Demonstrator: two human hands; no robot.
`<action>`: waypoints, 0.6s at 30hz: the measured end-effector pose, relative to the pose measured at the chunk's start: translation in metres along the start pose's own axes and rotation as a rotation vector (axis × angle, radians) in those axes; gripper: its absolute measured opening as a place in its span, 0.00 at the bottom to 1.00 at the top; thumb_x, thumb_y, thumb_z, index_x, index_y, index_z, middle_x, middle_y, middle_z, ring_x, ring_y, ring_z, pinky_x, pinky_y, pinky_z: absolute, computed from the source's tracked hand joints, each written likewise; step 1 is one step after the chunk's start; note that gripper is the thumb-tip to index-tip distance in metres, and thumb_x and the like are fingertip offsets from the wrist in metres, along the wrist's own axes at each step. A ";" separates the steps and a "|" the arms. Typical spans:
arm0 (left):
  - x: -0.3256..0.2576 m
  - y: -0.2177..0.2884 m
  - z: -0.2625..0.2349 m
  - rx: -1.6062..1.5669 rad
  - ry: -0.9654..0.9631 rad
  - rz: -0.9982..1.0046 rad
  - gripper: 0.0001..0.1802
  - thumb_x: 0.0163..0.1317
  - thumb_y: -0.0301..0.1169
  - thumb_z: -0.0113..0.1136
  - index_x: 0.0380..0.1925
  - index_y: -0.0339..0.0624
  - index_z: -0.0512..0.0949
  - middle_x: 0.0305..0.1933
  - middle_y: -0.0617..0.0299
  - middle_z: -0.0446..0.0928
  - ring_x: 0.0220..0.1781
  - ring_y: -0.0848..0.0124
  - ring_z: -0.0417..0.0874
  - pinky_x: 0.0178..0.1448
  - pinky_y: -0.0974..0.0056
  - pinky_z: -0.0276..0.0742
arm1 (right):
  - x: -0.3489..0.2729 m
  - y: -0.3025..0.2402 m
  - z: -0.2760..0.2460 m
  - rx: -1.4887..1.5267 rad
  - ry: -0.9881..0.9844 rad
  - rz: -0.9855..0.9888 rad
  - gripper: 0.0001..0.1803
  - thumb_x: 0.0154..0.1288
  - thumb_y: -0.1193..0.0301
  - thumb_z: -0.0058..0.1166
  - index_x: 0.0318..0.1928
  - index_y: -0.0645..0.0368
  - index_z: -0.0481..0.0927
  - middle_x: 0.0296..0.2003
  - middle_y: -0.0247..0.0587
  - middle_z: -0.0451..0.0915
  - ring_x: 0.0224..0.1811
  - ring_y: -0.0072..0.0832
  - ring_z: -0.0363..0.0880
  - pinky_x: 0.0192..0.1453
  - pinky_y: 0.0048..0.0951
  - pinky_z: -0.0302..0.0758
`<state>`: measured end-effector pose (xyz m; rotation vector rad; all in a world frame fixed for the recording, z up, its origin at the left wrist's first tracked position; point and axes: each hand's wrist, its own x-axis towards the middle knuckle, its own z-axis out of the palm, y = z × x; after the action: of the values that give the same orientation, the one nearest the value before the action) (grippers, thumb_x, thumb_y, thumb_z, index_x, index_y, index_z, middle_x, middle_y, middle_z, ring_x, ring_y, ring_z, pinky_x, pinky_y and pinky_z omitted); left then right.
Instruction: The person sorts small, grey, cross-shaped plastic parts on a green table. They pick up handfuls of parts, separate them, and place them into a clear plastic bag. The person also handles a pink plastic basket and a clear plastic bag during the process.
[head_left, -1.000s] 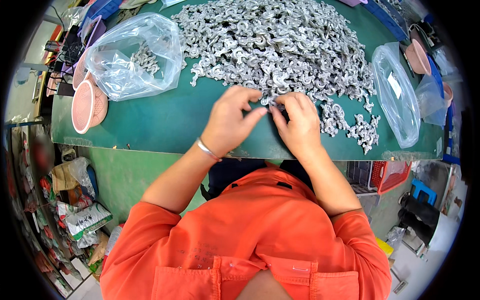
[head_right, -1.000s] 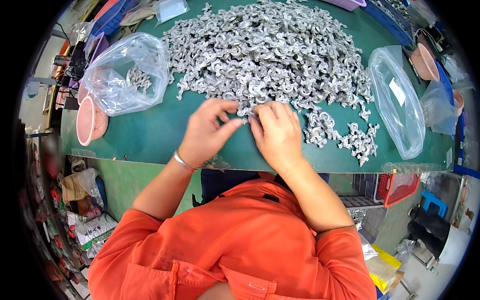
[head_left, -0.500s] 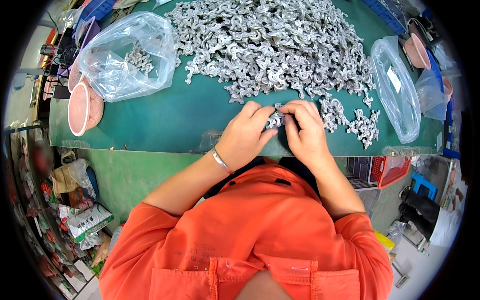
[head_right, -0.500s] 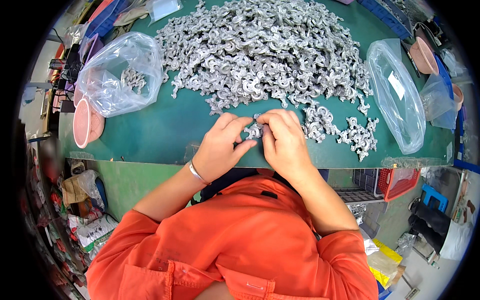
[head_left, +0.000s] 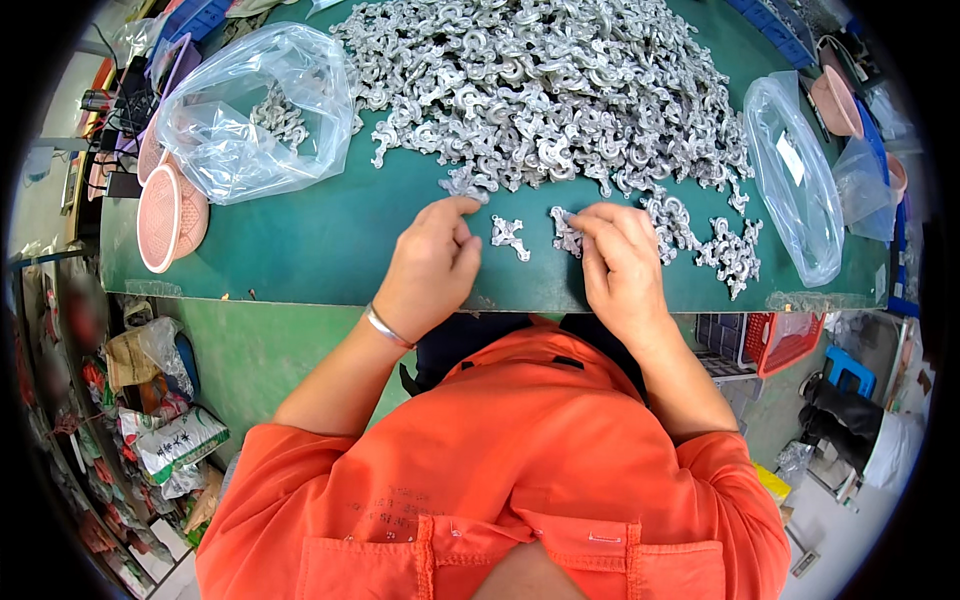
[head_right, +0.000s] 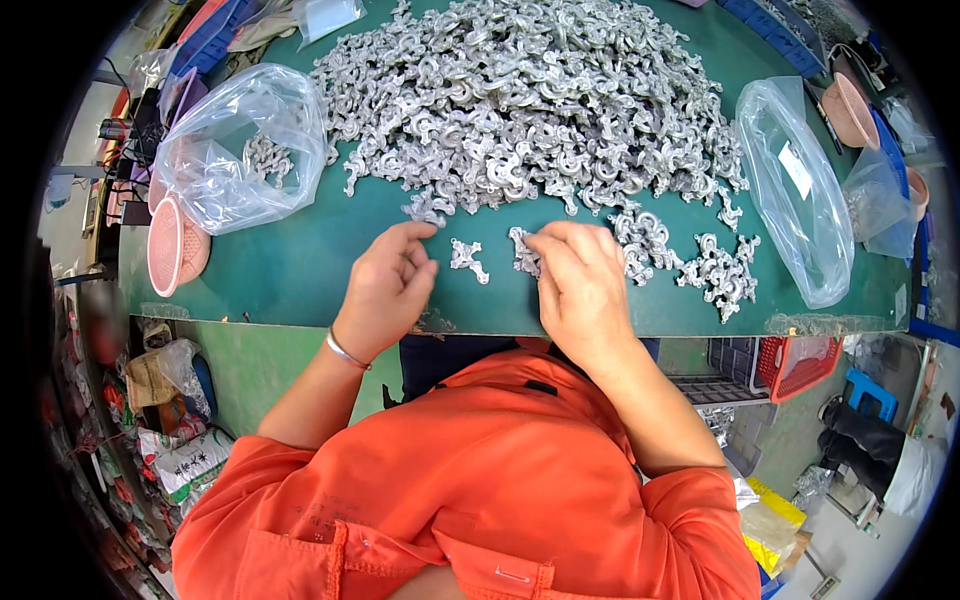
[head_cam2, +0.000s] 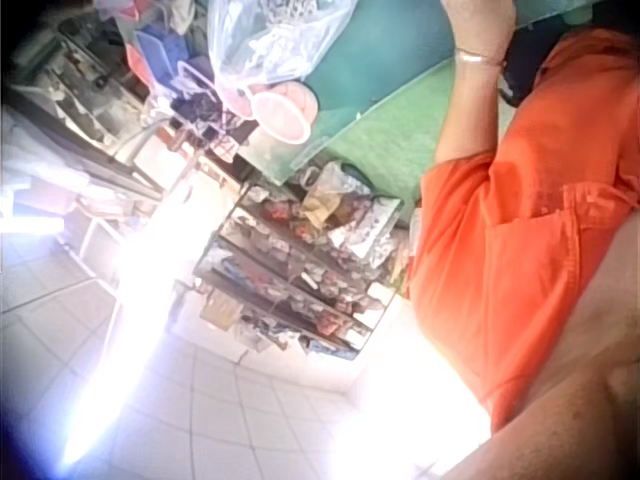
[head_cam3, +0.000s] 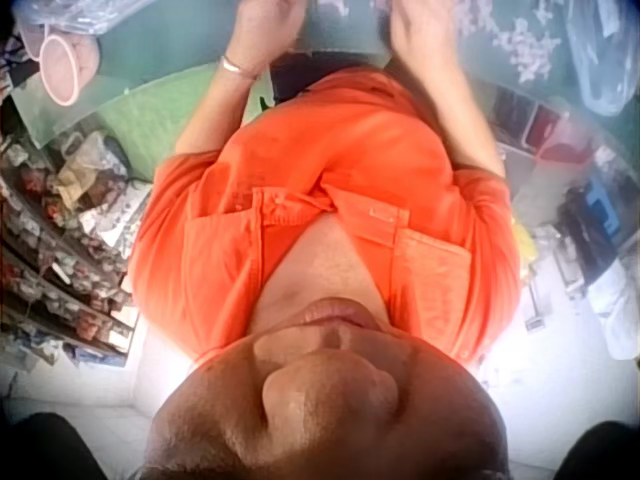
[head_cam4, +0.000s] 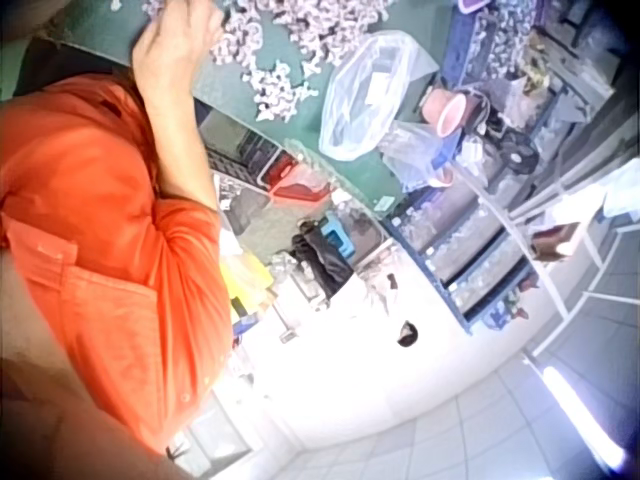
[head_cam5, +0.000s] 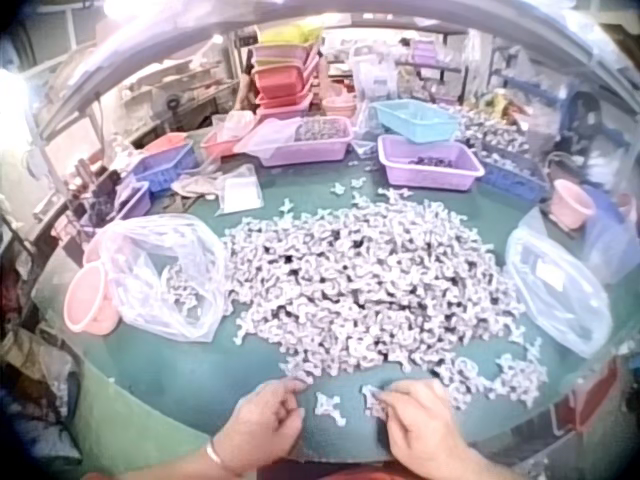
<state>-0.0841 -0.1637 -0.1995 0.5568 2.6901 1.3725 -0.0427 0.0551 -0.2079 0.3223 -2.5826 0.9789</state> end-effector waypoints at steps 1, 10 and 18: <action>0.000 -0.001 -0.003 -0.033 0.014 -0.033 0.16 0.51 0.18 0.59 0.42 0.34 0.74 0.28 0.58 0.71 0.22 0.69 0.72 0.29 0.67 0.71 | -0.001 -0.001 0.000 0.024 -0.028 0.004 0.12 0.52 0.83 0.52 0.39 0.61 0.78 0.39 0.41 0.76 0.41 0.40 0.73 0.44 0.36 0.69; 0.001 0.000 -0.001 -0.159 -0.005 -0.081 0.13 0.62 0.16 0.43 0.43 0.33 0.73 0.31 0.59 0.75 0.23 0.77 0.75 0.28 0.72 0.72 | 0.007 -0.009 -0.007 -0.002 -0.066 -0.022 0.09 0.54 0.82 0.54 0.38 0.64 0.77 0.36 0.46 0.75 0.38 0.43 0.73 0.43 0.36 0.72; 0.004 0.000 0.004 -0.106 -0.026 -0.021 0.16 0.58 0.12 0.40 0.44 0.32 0.72 0.34 0.54 0.75 0.24 0.71 0.77 0.30 0.69 0.74 | 0.005 0.001 -0.004 0.116 0.011 0.064 0.08 0.53 0.78 0.60 0.35 0.63 0.78 0.34 0.45 0.76 0.35 0.42 0.75 0.39 0.35 0.74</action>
<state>-0.0868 -0.1593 -0.2019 0.5321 2.5772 1.4808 -0.0467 0.0580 -0.2032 0.2645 -2.5465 1.1527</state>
